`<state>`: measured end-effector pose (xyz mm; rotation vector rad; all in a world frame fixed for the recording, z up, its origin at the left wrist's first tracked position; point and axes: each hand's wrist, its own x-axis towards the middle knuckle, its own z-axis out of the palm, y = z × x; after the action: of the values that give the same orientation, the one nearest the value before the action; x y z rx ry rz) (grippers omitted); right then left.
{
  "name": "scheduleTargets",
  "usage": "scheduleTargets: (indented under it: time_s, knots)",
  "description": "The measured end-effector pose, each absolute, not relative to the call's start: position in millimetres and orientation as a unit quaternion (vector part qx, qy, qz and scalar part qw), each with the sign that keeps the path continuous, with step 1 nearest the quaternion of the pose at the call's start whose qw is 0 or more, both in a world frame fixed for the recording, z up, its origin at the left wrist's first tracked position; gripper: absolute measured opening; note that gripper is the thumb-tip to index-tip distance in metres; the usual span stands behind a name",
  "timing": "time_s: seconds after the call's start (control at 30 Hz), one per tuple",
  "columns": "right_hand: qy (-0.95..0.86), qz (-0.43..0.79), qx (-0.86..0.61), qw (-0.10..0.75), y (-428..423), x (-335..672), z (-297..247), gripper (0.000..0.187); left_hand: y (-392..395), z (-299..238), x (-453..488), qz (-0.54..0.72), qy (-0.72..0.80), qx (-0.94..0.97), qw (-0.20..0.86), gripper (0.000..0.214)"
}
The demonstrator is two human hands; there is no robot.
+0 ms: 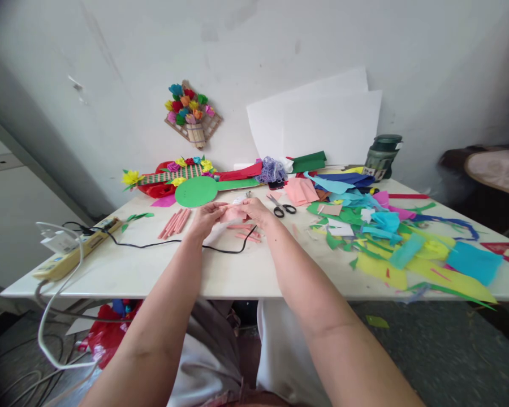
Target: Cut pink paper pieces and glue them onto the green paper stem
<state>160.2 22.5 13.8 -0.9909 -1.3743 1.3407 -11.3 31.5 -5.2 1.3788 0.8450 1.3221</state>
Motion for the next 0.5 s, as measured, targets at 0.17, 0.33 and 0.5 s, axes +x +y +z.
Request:
scheduleTargets:
  time_s: [0.17,0.33,0.5]
  knots:
    - [-0.556,0.501,-0.441,0.496,22.5,156.3,12.0,0.035,30.1,-4.8,-9.5,0.55,0.345,0.574,0.499,0.034]
    - [-0.561,0.472,-0.456,0.504,23.7,154.8,10.5,0.03,28.4,-3.0,-9.1,0.541,0.337,0.573,0.515,0.035]
    - [-0.568,0.486,-0.438,0.499,24.0,155.9,11.3,0.032,26.3,-0.5,-11.2,0.53,0.331,0.559,0.545,0.04]
